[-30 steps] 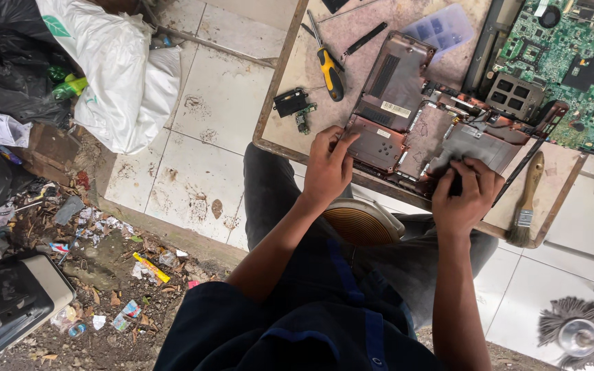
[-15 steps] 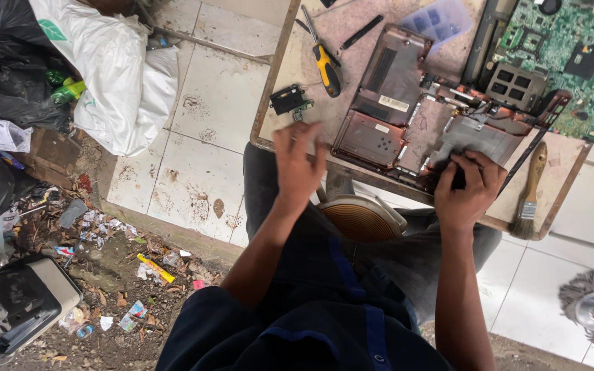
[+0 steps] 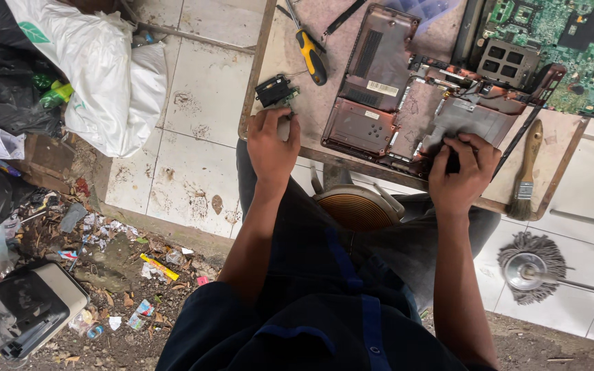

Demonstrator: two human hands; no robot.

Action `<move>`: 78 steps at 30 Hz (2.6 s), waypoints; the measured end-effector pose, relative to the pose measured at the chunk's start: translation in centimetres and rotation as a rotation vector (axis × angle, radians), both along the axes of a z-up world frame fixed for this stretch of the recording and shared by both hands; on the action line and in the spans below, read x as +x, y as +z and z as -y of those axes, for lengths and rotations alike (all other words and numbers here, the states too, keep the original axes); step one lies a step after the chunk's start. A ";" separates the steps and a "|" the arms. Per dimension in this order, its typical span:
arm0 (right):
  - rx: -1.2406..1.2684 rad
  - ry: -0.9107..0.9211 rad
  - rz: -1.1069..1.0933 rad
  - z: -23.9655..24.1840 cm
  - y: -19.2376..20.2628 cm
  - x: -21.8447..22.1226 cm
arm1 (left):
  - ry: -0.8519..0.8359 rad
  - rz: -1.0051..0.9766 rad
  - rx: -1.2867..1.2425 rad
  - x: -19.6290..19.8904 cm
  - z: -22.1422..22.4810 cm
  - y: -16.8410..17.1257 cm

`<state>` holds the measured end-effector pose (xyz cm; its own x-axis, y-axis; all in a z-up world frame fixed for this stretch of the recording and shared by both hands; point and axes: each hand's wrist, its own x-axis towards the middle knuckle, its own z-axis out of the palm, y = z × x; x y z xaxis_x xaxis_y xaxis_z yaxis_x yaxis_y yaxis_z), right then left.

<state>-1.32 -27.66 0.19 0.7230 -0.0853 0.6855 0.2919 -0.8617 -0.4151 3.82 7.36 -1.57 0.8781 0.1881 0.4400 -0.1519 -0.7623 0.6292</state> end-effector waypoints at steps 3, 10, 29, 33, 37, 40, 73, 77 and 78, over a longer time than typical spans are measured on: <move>0.013 0.009 -0.019 -0.1 0.4 -0.1 | 0.001 -0.001 -0.036 0.1 0.2 -0.1; 0.005 -0.010 -0.014 0.4 0.0 -0.1 | -0.051 -0.035 -0.137 -0.4 0.0 0.9; 0.033 -0.031 -0.017 -0.4 1.0 0.1 | -0.508 0.218 -0.613 0.2 17.2 4.0; -0.011 -0.075 0.011 0.9 -0.9 0.2 | -0.576 0.298 -0.615 1.9 24.7 3.7; -0.004 -0.084 -0.009 1.4 -2.2 -0.3 | -0.577 0.435 -0.205 5.0 29.2 -1.8; 0.001 -0.076 0.007 1.1 -1.3 0.0 | -0.823 0.331 -0.120 6.8 28.0 -1.1; -0.156 -0.001 -0.363 10.1 6.1 4.1 | -0.979 0.148 -0.317 5.5 25.8 -0.8; -0.106 0.006 -0.325 14.0 5.5 6.0 | -0.963 0.166 -0.279 5.3 25.8 -0.9; -0.102 0.029 -0.317 14.8 5.8 6.7 | -0.970 0.172 -0.265 5.7 25.9 -0.7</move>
